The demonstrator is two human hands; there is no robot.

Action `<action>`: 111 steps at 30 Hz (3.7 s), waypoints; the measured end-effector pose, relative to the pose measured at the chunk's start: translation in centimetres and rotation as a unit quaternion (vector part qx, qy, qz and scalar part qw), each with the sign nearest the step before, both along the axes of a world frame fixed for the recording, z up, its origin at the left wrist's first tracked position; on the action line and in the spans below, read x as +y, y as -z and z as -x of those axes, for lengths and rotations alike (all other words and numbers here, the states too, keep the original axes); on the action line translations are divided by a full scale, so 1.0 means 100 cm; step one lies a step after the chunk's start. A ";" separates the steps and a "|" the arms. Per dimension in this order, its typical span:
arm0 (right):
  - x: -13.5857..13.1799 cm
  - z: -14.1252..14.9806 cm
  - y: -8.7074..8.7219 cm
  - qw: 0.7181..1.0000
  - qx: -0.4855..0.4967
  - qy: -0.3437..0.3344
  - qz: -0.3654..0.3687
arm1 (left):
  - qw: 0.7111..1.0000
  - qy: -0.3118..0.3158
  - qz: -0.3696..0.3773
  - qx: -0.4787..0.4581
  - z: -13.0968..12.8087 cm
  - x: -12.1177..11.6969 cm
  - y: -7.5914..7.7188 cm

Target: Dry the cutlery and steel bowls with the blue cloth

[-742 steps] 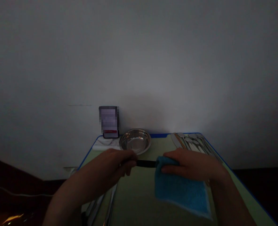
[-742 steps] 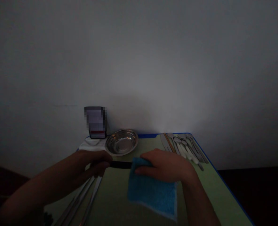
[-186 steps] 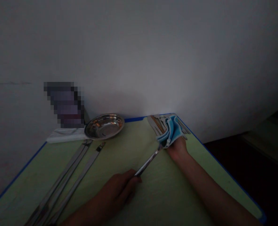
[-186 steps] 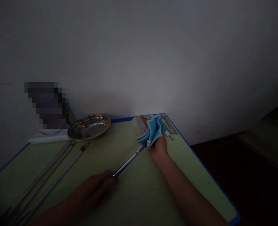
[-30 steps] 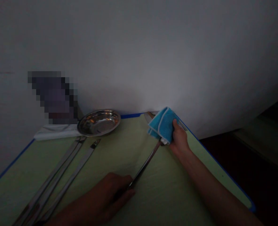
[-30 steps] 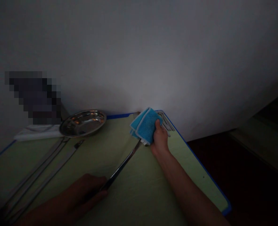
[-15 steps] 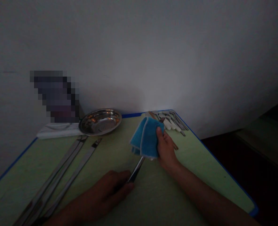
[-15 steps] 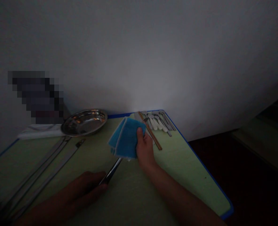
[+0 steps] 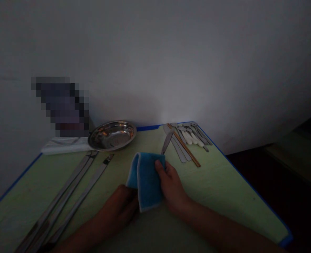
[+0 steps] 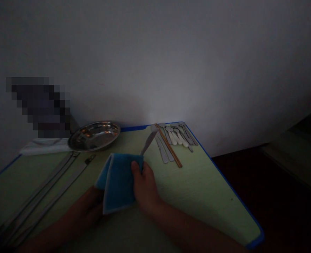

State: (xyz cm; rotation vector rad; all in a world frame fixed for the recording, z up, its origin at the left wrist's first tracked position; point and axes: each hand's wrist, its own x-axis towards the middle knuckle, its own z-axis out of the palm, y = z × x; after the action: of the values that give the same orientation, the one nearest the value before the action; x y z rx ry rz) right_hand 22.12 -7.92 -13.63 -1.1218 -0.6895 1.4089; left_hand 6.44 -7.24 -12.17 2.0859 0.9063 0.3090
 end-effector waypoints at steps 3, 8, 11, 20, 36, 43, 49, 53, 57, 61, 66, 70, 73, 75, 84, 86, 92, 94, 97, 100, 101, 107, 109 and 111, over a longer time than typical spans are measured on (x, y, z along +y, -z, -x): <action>0.010 -0.010 -0.001 0.999 0.030 0.043 -0.005 | 0.999 0.000 -0.040 0.029 -0.001 -0.003 -0.002; 0.033 -0.043 -0.014 0.987 0.062 0.145 -0.002 | 0.995 0.027 -0.052 0.078 -0.002 -0.008 -0.008; 0.046 -0.066 -0.023 0.976 0.060 0.211 0.005 | 0.995 0.057 -0.051 0.069 -0.002 -0.009 -0.009; 0.046 -0.069 -0.020 0.971 0.054 0.232 0.002 | 1.000 0.001 0.023 -0.015 -0.002 -0.004 0.003; 0.008 -0.005 -0.015 0.995 0.086 0.048 0.004 | 0.984 -0.170 0.038 0.039 -0.007 0.003 -0.006; 0.016 -0.035 -0.025 0.994 -0.003 -0.103 -0.042 | 0.941 -0.239 0.080 -0.228 0.000 0.009 0.003; 0.010 -0.048 -0.040 0.854 -0.319 -0.382 -0.149 | 0.942 -0.215 0.143 -0.216 -0.004 0.008 -0.003; 0.014 -0.061 -0.046 0.809 -0.365 -0.437 -0.146 | 0.929 -0.247 0.170 -0.218 -0.005 0.006 -0.009; 0.020 -0.094 -0.051 0.832 -0.313 -0.453 -0.064 | 0.901 -0.272 0.170 -0.294 -0.005 0.007 -0.010; 0.022 -0.115 -0.053 0.856 -0.266 -0.444 -0.014 | 0.887 -0.273 0.182 -0.324 -0.004 0.009 -0.006; 0.020 -0.097 -0.052 0.809 -0.361 -0.452 -0.104 | 0.889 -0.258 0.198 -0.323 0.001 0.014 -0.001; 0.016 -0.070 -0.048 0.779 -0.468 -0.358 -0.216 | 0.891 -0.241 0.231 -0.306 -0.001 0.012 -0.005; 0.012 -0.054 -0.042 0.762 -0.509 -0.314 -0.247 | 0.899 -0.232 0.224 -0.297 -0.004 0.010 -0.009; 0.010 -0.047 -0.038 0.755 -0.518 -0.316 -0.248 | 0.901 -0.226 0.221 -0.298 -0.005 0.010 -0.010; 0.021 -0.080 -0.047 0.773 -0.447 -0.394 -0.219 | 0.877 -0.304 0.186 -0.322 -0.004 0.015 -0.011; 0.023 -0.096 -0.050 0.787 -0.430 -0.397 -0.193 | 0.873 -0.322 0.181 -0.317 -0.004 0.015 -0.013; 0.023 -0.104 -0.049 0.798 -0.430 -0.391 -0.162 | 0.842 -0.316 0.219 -0.378 -0.002 0.017 -0.010; 0.023 -0.096 -0.046 0.796 -0.452 -0.362 -0.176 | 0.837 -0.315 0.223 -0.387 -0.001 0.018 -0.008; 0.020 -0.078 -0.042 0.794 -0.470 -0.337 -0.190 | 0.850 -0.286 0.228 -0.377 -0.002 0.016 -0.006; 0.013 -0.056 -0.040 0.783 -0.478 -0.338 -0.210 | 0.886 -0.232 0.223 -0.333 -0.005 0.010 -0.004; 0.009 -0.049 -0.039 0.779 -0.481 -0.338 -0.219 | 0.897 -0.217 0.214 -0.319 -0.005 0.008 -0.003; 0.000 -0.025 -0.038 0.783 -0.484 -0.306 -0.244 | 0.931 -0.171 0.161 -0.279 -0.004 0.003 0.002; 0.002 -0.028 -0.040 0.779 -0.483 -0.325 -0.232 | 0.928 -0.177 0.160 -0.285 -0.004 0.005 0.001; 0.007 -0.038 -0.043 0.769 -0.476 -0.368 -0.218 | 0.916 -0.201 0.166 -0.305 -0.003 0.007 0.000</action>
State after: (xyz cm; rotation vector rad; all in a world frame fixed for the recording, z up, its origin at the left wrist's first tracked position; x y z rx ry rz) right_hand 25.91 -7.27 -9.35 -1.1880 -2.2679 1.0720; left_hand 6.77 -6.53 -12.13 1.3477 0.9083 0.9003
